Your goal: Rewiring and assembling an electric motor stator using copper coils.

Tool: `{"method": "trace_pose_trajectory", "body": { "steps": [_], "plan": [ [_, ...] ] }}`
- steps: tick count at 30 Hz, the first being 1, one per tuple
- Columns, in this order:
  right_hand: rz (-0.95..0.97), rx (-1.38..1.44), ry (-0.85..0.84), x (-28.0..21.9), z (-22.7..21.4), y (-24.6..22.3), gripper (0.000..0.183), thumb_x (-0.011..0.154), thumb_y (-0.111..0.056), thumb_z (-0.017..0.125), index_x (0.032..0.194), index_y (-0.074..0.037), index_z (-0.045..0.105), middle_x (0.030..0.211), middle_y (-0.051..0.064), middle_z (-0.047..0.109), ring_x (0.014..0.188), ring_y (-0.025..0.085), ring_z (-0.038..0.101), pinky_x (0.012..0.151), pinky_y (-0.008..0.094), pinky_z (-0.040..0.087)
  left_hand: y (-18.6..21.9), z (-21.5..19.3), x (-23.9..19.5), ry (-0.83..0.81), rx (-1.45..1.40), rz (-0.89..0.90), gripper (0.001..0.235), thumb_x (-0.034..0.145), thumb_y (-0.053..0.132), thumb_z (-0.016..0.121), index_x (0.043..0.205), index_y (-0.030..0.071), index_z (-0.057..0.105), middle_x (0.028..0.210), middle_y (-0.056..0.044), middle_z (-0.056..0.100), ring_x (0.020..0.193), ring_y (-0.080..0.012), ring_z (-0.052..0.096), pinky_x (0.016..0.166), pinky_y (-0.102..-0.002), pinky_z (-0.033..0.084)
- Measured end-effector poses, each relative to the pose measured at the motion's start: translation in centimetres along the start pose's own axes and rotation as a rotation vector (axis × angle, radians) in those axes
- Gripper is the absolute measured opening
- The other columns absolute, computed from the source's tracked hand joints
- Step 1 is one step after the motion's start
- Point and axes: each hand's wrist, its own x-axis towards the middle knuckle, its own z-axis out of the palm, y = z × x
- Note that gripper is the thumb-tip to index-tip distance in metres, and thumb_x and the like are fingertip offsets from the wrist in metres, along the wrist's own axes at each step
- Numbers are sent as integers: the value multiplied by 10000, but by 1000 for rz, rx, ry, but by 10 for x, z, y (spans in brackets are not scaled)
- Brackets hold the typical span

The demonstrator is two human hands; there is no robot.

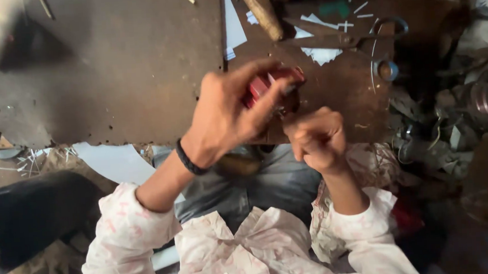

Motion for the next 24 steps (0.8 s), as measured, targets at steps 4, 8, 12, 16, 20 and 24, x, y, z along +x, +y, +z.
{"method": "trace_pose_trajectory", "body": {
  "steps": [4, 8, 12, 16, 20, 24],
  "plan": [
    [156, -93, 13, 7, -1, -14, 570, 1020, -347, 665, 530, -80, 549, 511, -14, 588, 422, 75, 539, 422, 264, 373, 6, 4, 2, -19, 39, 4, 361, 981, 288, 733, 1183, -11, 711, 801, -186, 731, 701, -276, 754, 611, -321, 582],
    [50, -181, -134, 12, -1, -9, 509, 999, -282, 660, 549, -77, 541, 540, 0, 563, 452, 111, 495, 461, 279, 326, -7, -1, 3, 25, -93, 135, 304, 1087, 271, 721, 1213, -4, 688, 896, -150, 734, 770, -169, 730, 713, -295, 587],
    [-407, -84, -120, 3, -6, 15, 485, 971, -281, 689, 565, -74, 523, 512, 0, 439, 453, 179, 402, 542, 389, 369, -12, -3, 11, 60, -301, -344, 349, 1013, 240, 699, 1267, 3, 729, 658, -13, 615, 559, -53, 529, 511, -248, 454],
    [-532, -6, -46, -38, -17, 8, 533, 1099, -436, 550, 721, -70, 639, 625, 25, 551, 530, 172, 463, 604, 354, 423, -20, -12, -5, 71, -252, -216, 322, 998, 198, 688, 1257, 9, 725, 750, -14, 671, 638, -37, 632, 568, -213, 518],
    [-518, 589, 210, -57, -45, 14, 617, 1006, -642, 494, 636, -167, 630, 531, -60, 441, 445, 122, 303, 528, 330, 329, -44, -6, -51, 174, -259, 37, 273, 1047, 157, 658, 1264, -2, 704, 1112, -102, 757, 967, -108, 717, 902, -260, 571],
    [-392, 249, 294, 23, -37, 10, 602, 1068, -626, 413, 778, -165, 670, 665, -46, 458, 558, 130, 341, 624, 309, 355, -52, 10, -78, 390, -293, -26, 293, 1041, 179, 674, 1252, -18, 721, 978, -83, 762, 802, -86, 666, 783, -204, 541]
  ]
}}
